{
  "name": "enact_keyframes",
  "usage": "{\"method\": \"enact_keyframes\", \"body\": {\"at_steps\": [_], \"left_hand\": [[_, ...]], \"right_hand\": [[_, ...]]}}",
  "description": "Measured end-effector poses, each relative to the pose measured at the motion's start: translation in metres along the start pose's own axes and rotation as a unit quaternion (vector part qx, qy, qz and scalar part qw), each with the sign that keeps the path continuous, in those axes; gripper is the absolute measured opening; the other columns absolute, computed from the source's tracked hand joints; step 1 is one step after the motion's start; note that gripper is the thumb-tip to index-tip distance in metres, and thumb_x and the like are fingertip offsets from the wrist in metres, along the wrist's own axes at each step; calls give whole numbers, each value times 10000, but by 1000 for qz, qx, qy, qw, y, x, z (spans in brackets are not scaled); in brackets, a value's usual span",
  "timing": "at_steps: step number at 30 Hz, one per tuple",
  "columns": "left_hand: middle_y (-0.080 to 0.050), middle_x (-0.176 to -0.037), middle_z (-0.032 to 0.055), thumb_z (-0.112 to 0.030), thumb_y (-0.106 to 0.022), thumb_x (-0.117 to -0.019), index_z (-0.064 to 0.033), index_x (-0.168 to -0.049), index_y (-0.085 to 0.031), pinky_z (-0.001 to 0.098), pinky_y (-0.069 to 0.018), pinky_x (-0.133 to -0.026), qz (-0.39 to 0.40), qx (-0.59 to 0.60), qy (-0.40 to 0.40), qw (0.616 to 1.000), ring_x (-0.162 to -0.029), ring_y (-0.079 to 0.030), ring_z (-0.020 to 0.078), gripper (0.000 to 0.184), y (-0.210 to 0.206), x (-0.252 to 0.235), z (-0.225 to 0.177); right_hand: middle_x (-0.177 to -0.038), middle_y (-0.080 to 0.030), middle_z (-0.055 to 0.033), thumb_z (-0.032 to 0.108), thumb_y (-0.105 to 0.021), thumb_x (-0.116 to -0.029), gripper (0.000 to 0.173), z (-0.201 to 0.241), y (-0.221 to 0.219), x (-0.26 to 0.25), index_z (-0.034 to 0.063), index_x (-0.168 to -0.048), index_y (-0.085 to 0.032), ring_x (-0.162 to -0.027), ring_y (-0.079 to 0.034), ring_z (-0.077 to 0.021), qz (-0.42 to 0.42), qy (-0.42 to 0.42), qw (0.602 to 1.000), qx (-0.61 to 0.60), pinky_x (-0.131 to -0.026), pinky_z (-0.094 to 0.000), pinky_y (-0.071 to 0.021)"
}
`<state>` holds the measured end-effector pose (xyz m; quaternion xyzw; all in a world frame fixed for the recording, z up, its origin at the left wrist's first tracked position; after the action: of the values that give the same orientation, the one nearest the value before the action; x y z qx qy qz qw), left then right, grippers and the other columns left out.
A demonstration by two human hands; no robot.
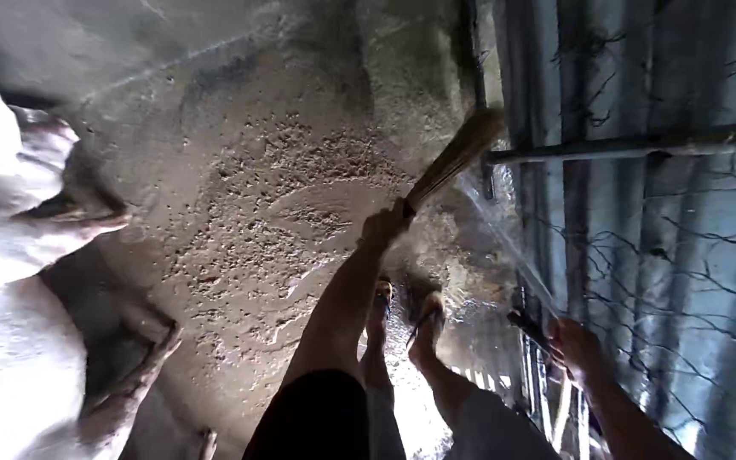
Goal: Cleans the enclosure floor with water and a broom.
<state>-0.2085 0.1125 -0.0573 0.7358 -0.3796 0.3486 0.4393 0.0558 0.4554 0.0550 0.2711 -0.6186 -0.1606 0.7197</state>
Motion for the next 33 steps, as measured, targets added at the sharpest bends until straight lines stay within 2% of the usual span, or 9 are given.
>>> {"method": "enact_keyframes", "body": {"at_steps": [2,5,9,11,13,20,27,31,33], "left_hand": [[-697,-1179,252,-586,-432,-1058,-234,-1542,-451,673,-529,-897,-33,37,25,998,-1075,-679,462,598,25,-27,35],[-699,-1185,246,-628,-409,-1043,-212,-1504,-481,705,-516,-901,-147,169,193,955,-1085,-679,457,624,29,-17,205],[-622,-1334,288,-665,-321,-1048,-101,-1469,-527,698,-449,-1020,-245,204,371,872,-1252,-592,469,733,16,105,351],[-624,-1340,272,-594,-336,-1079,-61,-1459,-526,649,-459,-1040,-301,234,399,834,-1260,-598,433,682,6,153,329],[-649,-1296,262,-518,-375,-1095,-85,-1510,-469,623,-488,-1016,-327,243,379,831,-1211,-631,421,606,-2,163,287],[-693,-1138,287,-616,-357,-1061,-247,-1611,-284,721,-512,-858,-158,38,162,973,-1053,-676,502,665,80,3,146],[-586,-1357,335,-624,-309,-1067,-11,-1421,-547,736,-412,-1034,-238,176,321,900,-1286,-554,514,747,84,69,308],[-642,-1277,296,-590,-369,-1073,-138,-1567,-383,683,-487,-977,-294,193,342,872,-1167,-637,472,670,27,157,260],[-691,-1163,284,-516,-409,-1087,-136,-1596,-331,643,-530,-935,-209,164,282,922,-1064,-692,447,640,-17,153,197]], "right_hand": [[-552,-362,32,277,-292,-1120,411,-1,-8,-5,90,-833,-518,-420,-328,-98,-11,-20,1000,-8,-412,-279,-327],[-547,-355,54,260,-285,-1118,398,-2,-21,-15,99,-824,-500,-416,-323,-70,12,-4,1000,-12,-409,-251,-325],[-668,-418,-5,223,-305,-1120,363,3,-40,-15,37,-933,-555,-518,-395,-118,50,39,994,88,-505,-311,-388],[-849,-555,-186,118,-407,-1091,279,10,-43,-5,-74,-1048,-605,-699,-533,-288,79,79,976,187,-684,-504,-470],[-837,-557,-195,122,-408,-1087,290,23,-45,2,-78,-1019,-608,-695,-537,-305,85,110,970,201,-685,-528,-465],[-539,-365,88,263,-264,-1091,405,48,-35,11,144,-778,-492,-423,-335,-44,97,97,990,-5,-419,-229,-325],[-557,-376,84,245,-276,-1085,404,45,-26,23,136,-766,-499,-445,-339,-46,97,92,991,26,-445,-241,-331],[-776,-510,-118,214,-281,-1133,433,-7,-7,23,-52,-1050,-612,-630,-480,-229,72,43,985,152,-631,-452,-450],[-710,-445,-43,250,-265,-1130,413,-41,7,22,9,-997,-574,-549,-422,-153,28,1,997,76,-536,-360,-414]]}}
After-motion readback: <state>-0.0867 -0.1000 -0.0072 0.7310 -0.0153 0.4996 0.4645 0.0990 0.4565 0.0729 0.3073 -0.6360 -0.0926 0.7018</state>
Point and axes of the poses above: each hand's wrist, its own x-axis away from the middle knuckle, its own y-axis out of the back of the hand, z = x × y, the point moved 7 cm from there along -x, towards the middle knuckle
